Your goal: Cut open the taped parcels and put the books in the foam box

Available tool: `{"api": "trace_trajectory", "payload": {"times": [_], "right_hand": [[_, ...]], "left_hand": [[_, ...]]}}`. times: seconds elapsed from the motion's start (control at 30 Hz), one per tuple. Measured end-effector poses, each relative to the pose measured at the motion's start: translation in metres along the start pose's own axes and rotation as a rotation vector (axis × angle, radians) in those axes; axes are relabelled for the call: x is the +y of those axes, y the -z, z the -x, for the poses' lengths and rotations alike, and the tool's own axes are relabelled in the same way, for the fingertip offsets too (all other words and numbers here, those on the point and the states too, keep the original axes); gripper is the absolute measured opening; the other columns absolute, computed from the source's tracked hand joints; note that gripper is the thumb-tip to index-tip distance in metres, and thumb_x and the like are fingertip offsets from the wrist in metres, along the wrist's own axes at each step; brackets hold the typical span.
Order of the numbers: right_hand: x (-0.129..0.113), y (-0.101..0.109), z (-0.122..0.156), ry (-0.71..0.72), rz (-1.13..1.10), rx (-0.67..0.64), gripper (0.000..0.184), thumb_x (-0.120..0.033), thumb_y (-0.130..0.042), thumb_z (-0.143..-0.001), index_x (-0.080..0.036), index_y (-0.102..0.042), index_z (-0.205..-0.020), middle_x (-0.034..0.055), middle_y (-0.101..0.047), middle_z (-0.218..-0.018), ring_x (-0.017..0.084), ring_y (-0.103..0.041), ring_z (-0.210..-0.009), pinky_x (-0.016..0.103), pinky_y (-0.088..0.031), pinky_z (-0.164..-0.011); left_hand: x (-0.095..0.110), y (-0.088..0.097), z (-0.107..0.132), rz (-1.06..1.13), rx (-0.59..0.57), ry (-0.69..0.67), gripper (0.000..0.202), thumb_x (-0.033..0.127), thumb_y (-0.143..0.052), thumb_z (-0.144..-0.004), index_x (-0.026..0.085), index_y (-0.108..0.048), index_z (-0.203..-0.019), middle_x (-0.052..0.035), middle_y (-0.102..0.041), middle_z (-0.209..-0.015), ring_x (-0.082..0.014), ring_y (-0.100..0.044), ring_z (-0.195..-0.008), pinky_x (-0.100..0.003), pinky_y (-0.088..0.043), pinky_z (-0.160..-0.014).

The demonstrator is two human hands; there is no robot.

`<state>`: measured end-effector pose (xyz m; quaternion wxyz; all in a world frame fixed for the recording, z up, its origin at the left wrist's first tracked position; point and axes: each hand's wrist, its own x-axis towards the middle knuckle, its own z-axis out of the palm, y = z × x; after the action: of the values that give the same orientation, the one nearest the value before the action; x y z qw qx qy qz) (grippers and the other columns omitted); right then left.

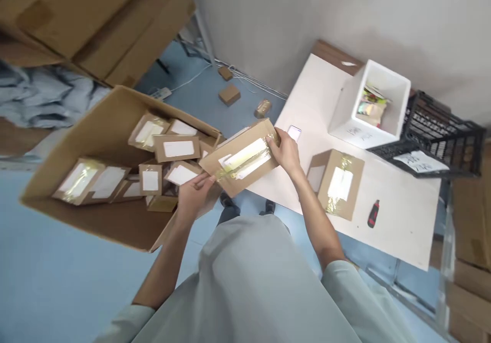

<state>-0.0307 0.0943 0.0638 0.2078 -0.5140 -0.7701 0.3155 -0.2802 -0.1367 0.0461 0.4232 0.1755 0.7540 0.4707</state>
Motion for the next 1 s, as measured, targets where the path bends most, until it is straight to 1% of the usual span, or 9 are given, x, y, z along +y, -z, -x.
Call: {"api": "trace_trajectory", "payload": {"times": [0.13,0.2,0.27,0.43,0.57,0.67,0.77,0.87,1.0], "right_hand": [[0.098,0.062,0.02,-0.059,0.038,0.085,0.077,-0.067,-0.059,-0.109,-0.014,-0.06,-0.166,0.0223,-0.074,-0.156,0.046,-0.069,-0.143,0.064,-0.053,-0.125],[0.141,0.085,0.029,-0.083,0.059,0.094,0.077,-0.063,-0.06,-0.11,-0.013,-0.058,-0.168,0.023,-0.076,-0.153,0.046,-0.068,-0.143,0.066,-0.052,-0.126],[0.176,0.105,0.033,-0.105,0.091,0.087,0.075,-0.059,-0.059,-0.111,-0.011,-0.057,-0.168,0.0237,-0.076,-0.151,0.047,-0.067,-0.143,0.067,-0.05,-0.127],[0.235,0.149,0.034,-0.21,0.225,-0.013,0.063,-0.039,-0.058,-0.11,-0.006,-0.059,-0.164,0.0275,-0.074,-0.153,0.05,-0.065,-0.145,0.069,-0.046,-0.128],[0.257,0.163,0.042,-0.33,0.307,-0.082,0.041,-0.03,-0.062,-0.108,-0.009,-0.072,-0.142,0.0275,-0.078,-0.145,0.044,-0.069,-0.139,0.062,-0.044,-0.13],[0.254,0.153,0.05,-0.31,0.362,-0.075,0.039,-0.025,-0.059,-0.107,-0.005,-0.072,-0.137,0.0299,-0.077,-0.144,0.043,-0.069,-0.138,0.061,-0.046,-0.128],[0.233,0.126,0.052,-0.195,0.313,-0.024,0.047,-0.032,-0.057,-0.11,-0.004,-0.069,-0.145,0.031,-0.072,-0.153,0.044,-0.065,-0.146,0.06,-0.047,-0.129],[0.194,0.083,0.044,-0.086,0.207,-0.02,0.058,-0.046,-0.055,-0.113,-0.006,-0.066,-0.154,0.029,-0.068,-0.161,0.043,-0.062,-0.153,0.062,-0.046,-0.132],[0.12,0.008,0.031,0.036,0.114,-0.141,0.064,-0.058,-0.058,-0.113,-0.012,-0.07,-0.155,0.025,-0.073,-0.157,0.042,-0.069,-0.147,0.061,-0.052,-0.128]], "left_hand": [[-0.022,-0.122,0.039,0.015,-0.342,0.042,0.025,0.038,-0.09,-0.08,0.022,-0.083,-0.098,-0.0063,-0.088,-0.099,-0.0327,-0.082,-0.116,-0.041,-0.063,-0.11],[-0.033,-0.173,0.061,0.038,-0.471,0.121,0.025,0.036,-0.093,-0.077,0.022,-0.08,-0.094,-0.0068,-0.087,-0.096,-0.0319,-0.081,-0.117,-0.04,-0.061,-0.111],[-0.043,-0.217,0.081,0.06,-0.537,0.204,0.028,0.032,-0.096,-0.074,0.022,-0.079,-0.094,-0.0071,-0.086,-0.097,-0.0314,-0.079,-0.119,-0.04,-0.06,-0.112],[-0.065,-0.304,0.116,0.002,-0.683,0.238,0.032,0.028,-0.093,-0.075,0.021,-0.077,-0.101,-0.0136,-0.086,-0.125,-0.0335,-0.075,-0.134,-0.044,-0.056,-0.121],[-0.078,-0.346,0.132,-0.068,-0.787,0.254,0.046,0.023,-0.094,-0.074,0.017,-0.079,-0.118,-0.0225,-0.079,-0.147,-0.038,-0.07,-0.146,-0.048,-0.053,-0.124],[-0.083,-0.348,0.134,-0.087,-0.845,0.263,0.062,0.022,-0.094,-0.076,0.015,-0.077,-0.135,-0.0234,-0.077,-0.151,-0.0393,-0.072,-0.144,-0.053,-0.051,-0.127],[-0.085,-0.321,0.121,-0.069,-0.884,0.206,0.067,0.029,-0.093,-0.083,0.014,-0.075,-0.146,-0.0206,-0.078,-0.15,-0.0375,-0.073,-0.143,-0.054,-0.05,-0.129],[-0.087,-0.266,0.093,-0.061,-0.886,0.065,0.071,0.045,-0.092,-0.088,0.014,-0.073,-0.15,-0.0205,-0.077,-0.15,-0.0377,-0.074,-0.141,-0.055,-0.051,-0.129],[-0.091,-0.165,0.045,0.026,-0.686,0.022,0.075,0.06,-0.093,-0.085,0.015,-0.077,-0.142,-0.0203,-0.08,-0.145,-0.038,-0.077,-0.137,-0.056,-0.053,-0.128]]}}
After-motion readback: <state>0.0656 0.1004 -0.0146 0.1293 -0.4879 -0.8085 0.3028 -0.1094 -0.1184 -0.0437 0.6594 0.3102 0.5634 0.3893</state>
